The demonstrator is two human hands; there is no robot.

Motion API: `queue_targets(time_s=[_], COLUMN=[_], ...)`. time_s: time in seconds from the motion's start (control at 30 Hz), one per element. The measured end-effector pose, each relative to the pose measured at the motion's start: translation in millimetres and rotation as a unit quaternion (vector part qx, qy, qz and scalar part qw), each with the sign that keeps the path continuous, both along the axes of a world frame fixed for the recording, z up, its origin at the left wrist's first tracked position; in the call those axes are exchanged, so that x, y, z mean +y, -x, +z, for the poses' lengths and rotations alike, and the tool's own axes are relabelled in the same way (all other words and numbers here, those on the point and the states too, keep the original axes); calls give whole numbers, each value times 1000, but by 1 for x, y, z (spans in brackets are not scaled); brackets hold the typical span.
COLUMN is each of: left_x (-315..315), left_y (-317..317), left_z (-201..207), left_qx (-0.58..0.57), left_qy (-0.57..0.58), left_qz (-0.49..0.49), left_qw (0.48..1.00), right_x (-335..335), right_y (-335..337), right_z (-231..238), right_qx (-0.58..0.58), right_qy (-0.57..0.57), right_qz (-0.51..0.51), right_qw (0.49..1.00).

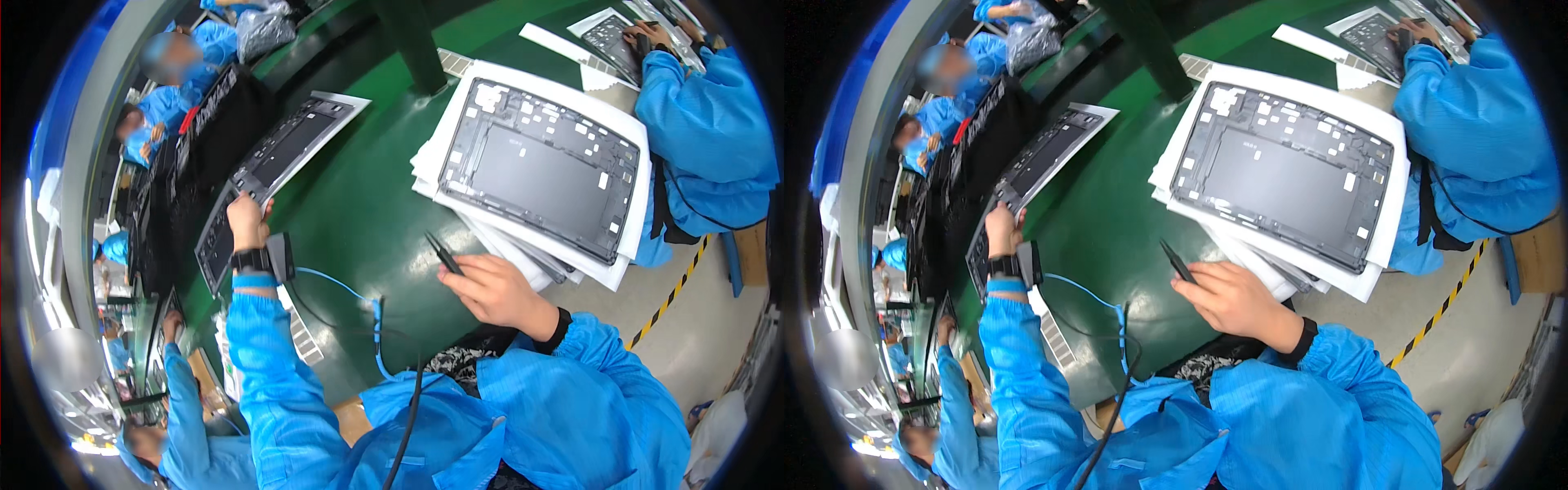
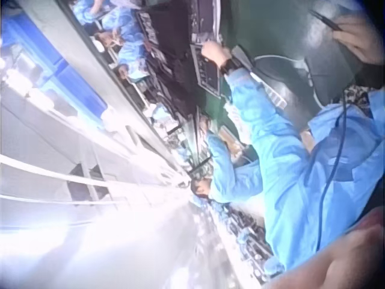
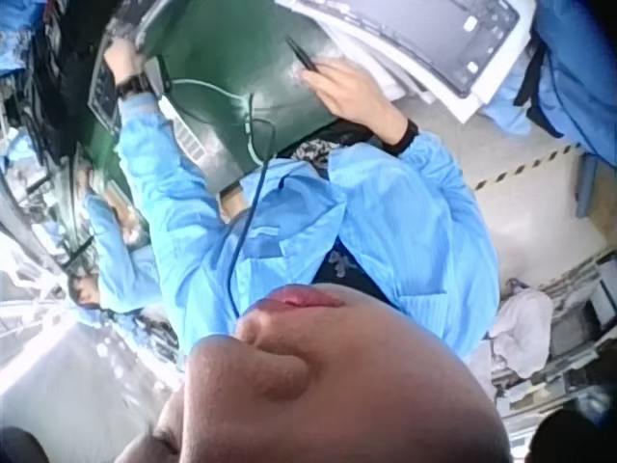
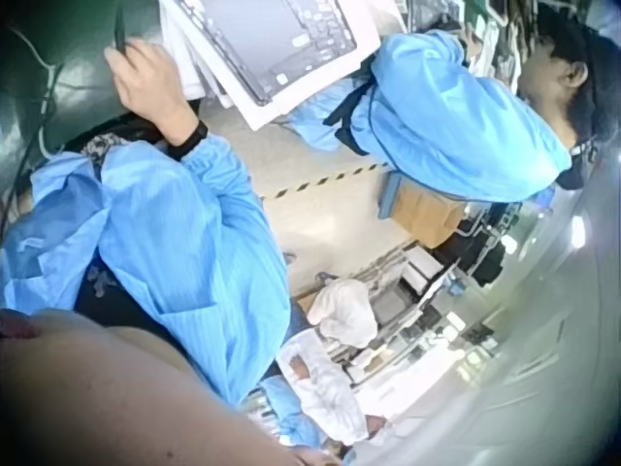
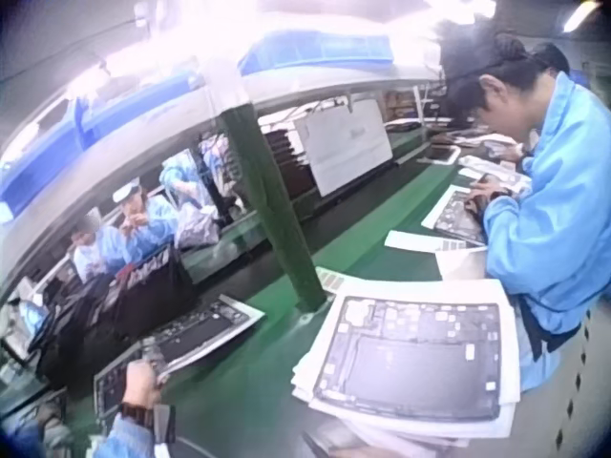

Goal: Assembling electronic components into a tablet or laptop frame.

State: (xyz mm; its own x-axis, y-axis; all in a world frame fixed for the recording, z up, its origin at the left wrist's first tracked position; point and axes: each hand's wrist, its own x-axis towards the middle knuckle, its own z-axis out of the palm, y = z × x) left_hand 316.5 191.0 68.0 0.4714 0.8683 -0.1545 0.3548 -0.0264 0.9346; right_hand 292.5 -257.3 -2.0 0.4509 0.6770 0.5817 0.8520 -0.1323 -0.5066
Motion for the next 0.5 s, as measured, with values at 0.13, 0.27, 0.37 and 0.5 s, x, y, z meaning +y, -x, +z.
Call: queue_targets(time_s=[0.13, 0.27, 0.37, 0.5], left_x=[-72, -155, -191, -188], left_y=[116, 206, 224, 251], left_z=[-11, -48, -47, -6], left_qx=[-118, -66, 168, 271], left_qy=[20, 41, -193, -336], left_qz=[-2, 50, -16, -88], left_qw=[993, 996, 967, 898], right_x=[1, 7, 12, 13], right_y=[-2, -3, 4, 2], right_z=[6, 8, 10, 13], right_qx=[28, 53, 85, 73], right_qy=[-34, -49, 51, 97], right_qz=[-10, -21, -38, -44], right_qw=[999, 997, 994, 992])
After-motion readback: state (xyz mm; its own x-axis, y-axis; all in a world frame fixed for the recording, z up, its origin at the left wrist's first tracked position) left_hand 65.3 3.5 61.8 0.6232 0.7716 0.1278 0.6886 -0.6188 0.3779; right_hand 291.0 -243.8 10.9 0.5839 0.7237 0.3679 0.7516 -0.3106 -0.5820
